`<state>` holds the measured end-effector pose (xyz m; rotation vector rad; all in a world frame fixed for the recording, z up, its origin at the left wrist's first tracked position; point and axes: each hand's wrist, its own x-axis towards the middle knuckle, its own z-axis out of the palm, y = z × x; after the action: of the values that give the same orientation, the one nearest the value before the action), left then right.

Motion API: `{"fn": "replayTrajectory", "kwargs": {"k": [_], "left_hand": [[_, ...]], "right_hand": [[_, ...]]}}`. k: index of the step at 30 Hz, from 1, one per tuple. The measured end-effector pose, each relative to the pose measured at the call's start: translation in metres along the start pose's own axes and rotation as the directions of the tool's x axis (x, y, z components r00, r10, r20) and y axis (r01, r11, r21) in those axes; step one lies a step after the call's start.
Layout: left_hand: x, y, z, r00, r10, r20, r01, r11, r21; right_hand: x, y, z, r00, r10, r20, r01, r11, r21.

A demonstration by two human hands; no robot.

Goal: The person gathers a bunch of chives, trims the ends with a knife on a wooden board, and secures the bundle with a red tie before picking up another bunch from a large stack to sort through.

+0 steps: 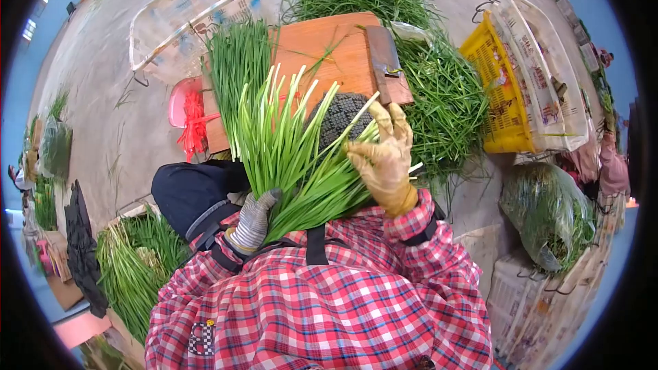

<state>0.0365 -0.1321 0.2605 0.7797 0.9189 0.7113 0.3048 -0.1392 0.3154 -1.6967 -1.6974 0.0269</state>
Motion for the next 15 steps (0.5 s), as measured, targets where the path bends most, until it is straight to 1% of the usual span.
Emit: {"fn": "replayTrajectory", "kwargs": {"k": [3,4,6,7,8,9,10,12,13,14,15], "left_hand": [[0.004,-0.001,-0.002,0.999,-0.037,-0.031,0.038,0.999,0.005],[0.004,-0.002,-0.004,0.999,-0.038,-0.033,0.038,0.999,0.004],[0.003,-0.001,-0.004,1.000,0.008,0.028,-0.009,1.000,0.021],[0.002,0.000,-0.003,1.000,0.008,0.025,-0.009,1.000,0.020],[0.001,0.001,-0.001,1.000,-0.005,0.002,0.005,1.000,0.006],[0.001,0.002,0.000,1.000,-0.019,-0.020,0.018,1.000,-0.008],[0.000,0.003,0.000,1.000,-0.017,-0.021,0.017,1.000,-0.010],[0.001,0.005,0.000,1.000,0.016,-0.025,-0.014,0.998,0.053],[0.001,0.002,-0.001,1.000,0.019,-0.022,-0.018,0.999,0.051],[0.003,-0.002,-0.001,0.999,0.032,-0.027,-0.032,0.999,0.024],[0.003,-0.004,-0.002,0.998,0.047,-0.033,-0.047,0.999,-0.001]], "right_hand": [[-0.018,-0.019,-0.003,0.996,-0.090,0.002,0.090,0.994,0.054],[-0.024,-0.025,-0.006,0.992,-0.100,0.074,0.093,0.992,0.086],[-0.024,-0.029,-0.019,0.975,-0.123,0.187,0.065,0.956,0.287],[-0.019,-0.026,-0.030,0.974,-0.124,0.189,0.066,0.955,0.289],[-0.011,-0.019,-0.043,0.964,-0.097,0.248,-0.072,0.800,0.596],[-0.005,-0.014,-0.055,0.946,-0.093,0.311,-0.215,0.538,0.815],[-0.001,-0.010,-0.068,0.976,-0.036,0.217,-0.193,0.334,0.923],[0.013,0.008,-0.076,0.998,-0.028,0.047,-0.046,0.047,0.998],[0.019,0.005,-0.081,0.991,0.122,0.062,-0.081,0.163,0.983],[0.024,0.002,-0.083,0.961,0.270,0.056,-0.132,0.270,0.954],[0.029,0.000,-0.080,0.941,0.310,0.137,-0.257,0.391,0.884]]}}
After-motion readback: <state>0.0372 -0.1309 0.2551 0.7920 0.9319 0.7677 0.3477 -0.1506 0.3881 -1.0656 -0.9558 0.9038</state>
